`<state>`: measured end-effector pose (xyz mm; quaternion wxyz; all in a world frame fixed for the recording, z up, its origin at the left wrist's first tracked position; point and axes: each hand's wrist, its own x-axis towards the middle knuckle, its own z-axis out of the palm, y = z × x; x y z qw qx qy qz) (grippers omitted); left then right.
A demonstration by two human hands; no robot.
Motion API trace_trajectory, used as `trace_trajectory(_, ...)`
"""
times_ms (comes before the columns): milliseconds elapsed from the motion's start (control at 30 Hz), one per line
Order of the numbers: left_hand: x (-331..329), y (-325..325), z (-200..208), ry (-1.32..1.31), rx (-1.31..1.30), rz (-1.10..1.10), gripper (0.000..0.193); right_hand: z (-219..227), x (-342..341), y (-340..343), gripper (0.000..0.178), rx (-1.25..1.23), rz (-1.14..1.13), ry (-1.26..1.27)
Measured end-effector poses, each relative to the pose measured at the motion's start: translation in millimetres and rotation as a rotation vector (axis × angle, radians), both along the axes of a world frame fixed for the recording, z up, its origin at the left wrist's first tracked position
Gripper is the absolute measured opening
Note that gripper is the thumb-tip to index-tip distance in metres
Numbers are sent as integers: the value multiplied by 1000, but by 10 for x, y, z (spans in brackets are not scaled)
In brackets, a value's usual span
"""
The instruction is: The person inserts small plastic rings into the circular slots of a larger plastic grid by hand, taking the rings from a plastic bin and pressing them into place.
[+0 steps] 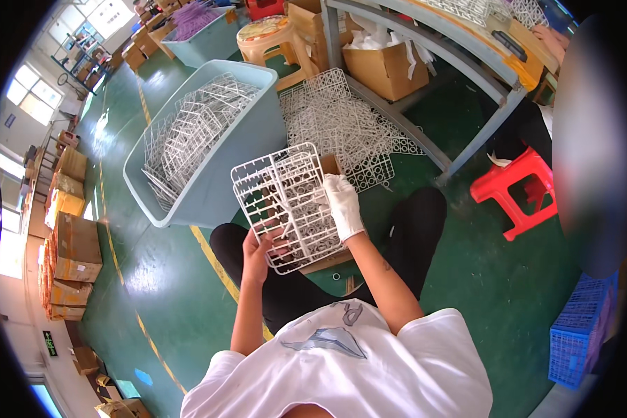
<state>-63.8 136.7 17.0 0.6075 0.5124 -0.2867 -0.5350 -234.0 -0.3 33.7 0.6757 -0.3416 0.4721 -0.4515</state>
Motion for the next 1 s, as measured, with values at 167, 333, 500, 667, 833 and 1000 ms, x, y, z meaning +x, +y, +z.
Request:
trace_trajectory(167,549,-117,183,68,34,101,27,-422,-233,-395,29,266,-26,-109)
trace_trajectory(333,1399,-465,314,104,-81,356,33,-1109,-185,-277,14,170,260,-8)
trace_trajectory(500,2259,-1206,233,138,-225,581,37,-1683,-309,7,20,424,333,122)
trace_trajectory(667,3040,-1769,248,-231,-239,678,32,-1643,-354,-3,18,660,370,198)
trace_trajectory(833,3863,-2139,262,-831,-9,354,31,-1792,-452,-66,22,694,324,271)
trace_trajectory(1000,4626,-2014,376,-1377,402,-137,68,-2009,-339,-140,23,690,413,287)
